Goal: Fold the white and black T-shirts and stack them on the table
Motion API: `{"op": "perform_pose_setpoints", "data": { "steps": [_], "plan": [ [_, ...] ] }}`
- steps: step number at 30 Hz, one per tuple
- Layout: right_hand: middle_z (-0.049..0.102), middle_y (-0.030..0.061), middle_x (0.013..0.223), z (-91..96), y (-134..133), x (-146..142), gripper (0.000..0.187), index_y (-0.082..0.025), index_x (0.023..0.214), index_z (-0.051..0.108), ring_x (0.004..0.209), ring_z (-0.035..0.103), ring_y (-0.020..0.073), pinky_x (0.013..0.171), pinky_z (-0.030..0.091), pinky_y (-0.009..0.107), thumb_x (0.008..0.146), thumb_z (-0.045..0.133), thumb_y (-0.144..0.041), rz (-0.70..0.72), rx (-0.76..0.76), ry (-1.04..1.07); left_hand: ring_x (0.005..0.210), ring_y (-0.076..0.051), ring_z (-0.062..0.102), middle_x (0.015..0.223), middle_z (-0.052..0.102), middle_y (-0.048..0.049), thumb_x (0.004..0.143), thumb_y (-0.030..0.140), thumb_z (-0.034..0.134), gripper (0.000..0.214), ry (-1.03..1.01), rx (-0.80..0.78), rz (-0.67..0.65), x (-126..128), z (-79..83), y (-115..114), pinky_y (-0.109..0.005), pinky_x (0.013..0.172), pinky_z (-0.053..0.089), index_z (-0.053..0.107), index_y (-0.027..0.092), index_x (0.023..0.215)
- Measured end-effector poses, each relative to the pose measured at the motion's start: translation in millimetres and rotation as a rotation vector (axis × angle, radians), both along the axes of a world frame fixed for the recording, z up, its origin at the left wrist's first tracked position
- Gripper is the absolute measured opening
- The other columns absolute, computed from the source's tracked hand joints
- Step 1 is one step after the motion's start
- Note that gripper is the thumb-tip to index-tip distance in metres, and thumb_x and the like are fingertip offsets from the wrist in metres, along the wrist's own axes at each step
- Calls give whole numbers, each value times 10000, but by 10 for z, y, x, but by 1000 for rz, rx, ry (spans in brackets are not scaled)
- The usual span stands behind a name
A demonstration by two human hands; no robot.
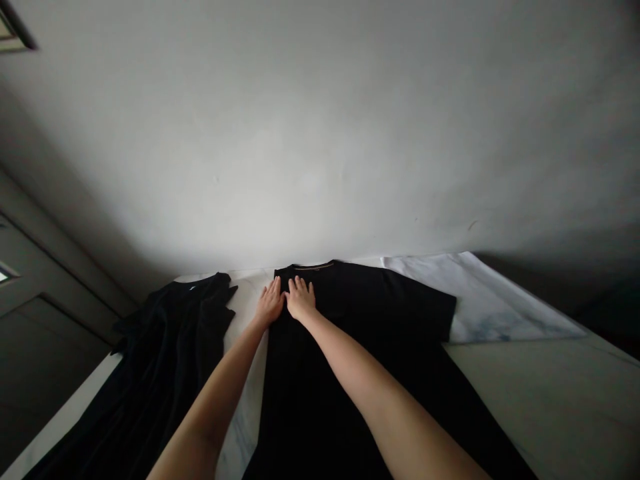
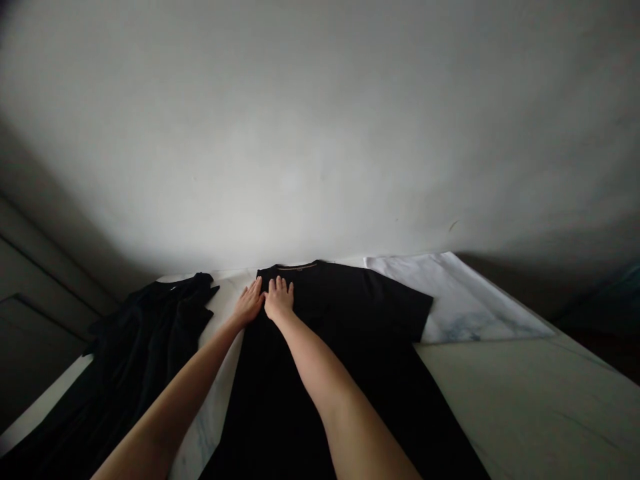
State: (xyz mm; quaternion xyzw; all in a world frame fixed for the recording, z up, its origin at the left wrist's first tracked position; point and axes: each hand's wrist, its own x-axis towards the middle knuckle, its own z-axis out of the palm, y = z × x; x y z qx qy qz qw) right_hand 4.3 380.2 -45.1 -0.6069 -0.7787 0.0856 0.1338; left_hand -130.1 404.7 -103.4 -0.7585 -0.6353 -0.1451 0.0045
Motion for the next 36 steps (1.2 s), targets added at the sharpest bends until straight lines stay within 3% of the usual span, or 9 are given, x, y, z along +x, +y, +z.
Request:
{"op": "perform_pose_setpoints", "data": {
  "steps": [3,6,12,16,20,26,30,33,36],
  "plan": [
    [547,237,1323,-47,103,168,372,-89,1275,549,1233,488,307,1056,284,472,969,474,-287,-267,56,27,1446,-250,280,1571,277,-139,977,331,303,591,11,14,29,13,-10,7,-464,1167,256,221,153,1535],
    [585,238,1233,-30,150,420,343,-90,1179,595,1160,530,316,940,389,423,930,569,-324,-366,107,5,1455,-269,249,1590,216,-142,982,376,290,607,30,17,40,35,-2,-3,-478,1170,241,207,148,1539],
    [663,245,1113,87,180,650,477,-75,1165,624,1102,604,311,880,439,389,882,644,-459,-363,-53,-46,1463,-301,216,1586,212,-162,983,422,281,623,35,-5,40,47,6,-11,-522,1163,215,226,135,1533],
    [701,196,1091,178,203,754,403,-124,1068,696,1044,660,288,821,480,355,894,621,-480,-288,-164,-64,1460,-299,229,1579,238,-162,983,436,284,619,46,-22,45,53,26,-17,-518,1165,206,260,132,1522],
    [712,177,1072,179,225,813,366,-143,1046,709,1025,674,277,752,497,315,897,621,-466,-254,-148,-86,1460,-298,234,1576,245,-166,984,438,277,618,62,-32,51,66,51,-37,-505,1172,195,301,106,1505],
    [680,208,1120,132,370,577,445,-103,1134,656,1062,640,286,821,483,353,907,595,-480,-257,-13,-78,1449,-305,264,1569,275,-158,978,454,300,621,62,11,52,68,22,-43,-518,1164,211,293,141,1514],
    [655,148,1194,172,612,213,311,-160,1129,666,1143,573,251,911,436,337,906,621,-372,-87,111,-57,1448,-304,267,1567,288,-147,974,474,291,630,70,17,63,72,-1,-35,-513,1166,214,301,150,1515],
    [661,104,1198,195,819,-85,258,-201,1083,694,1159,555,218,940,402,311,913,609,-375,8,58,-13,1450,-298,265,1567,298,-131,971,494,278,635,82,13,82,80,-13,-34,-501,1170,218,319,160,1509],
    [679,115,1167,174,991,-313,301,-197,1051,717,1131,577,233,908,412,320,886,633,-434,-15,-14,5,1453,-295,255,1571,289,-128,971,497,265,642,97,8,105,88,-31,-35,-489,1173,220,319,151,1509]
  ]
}}
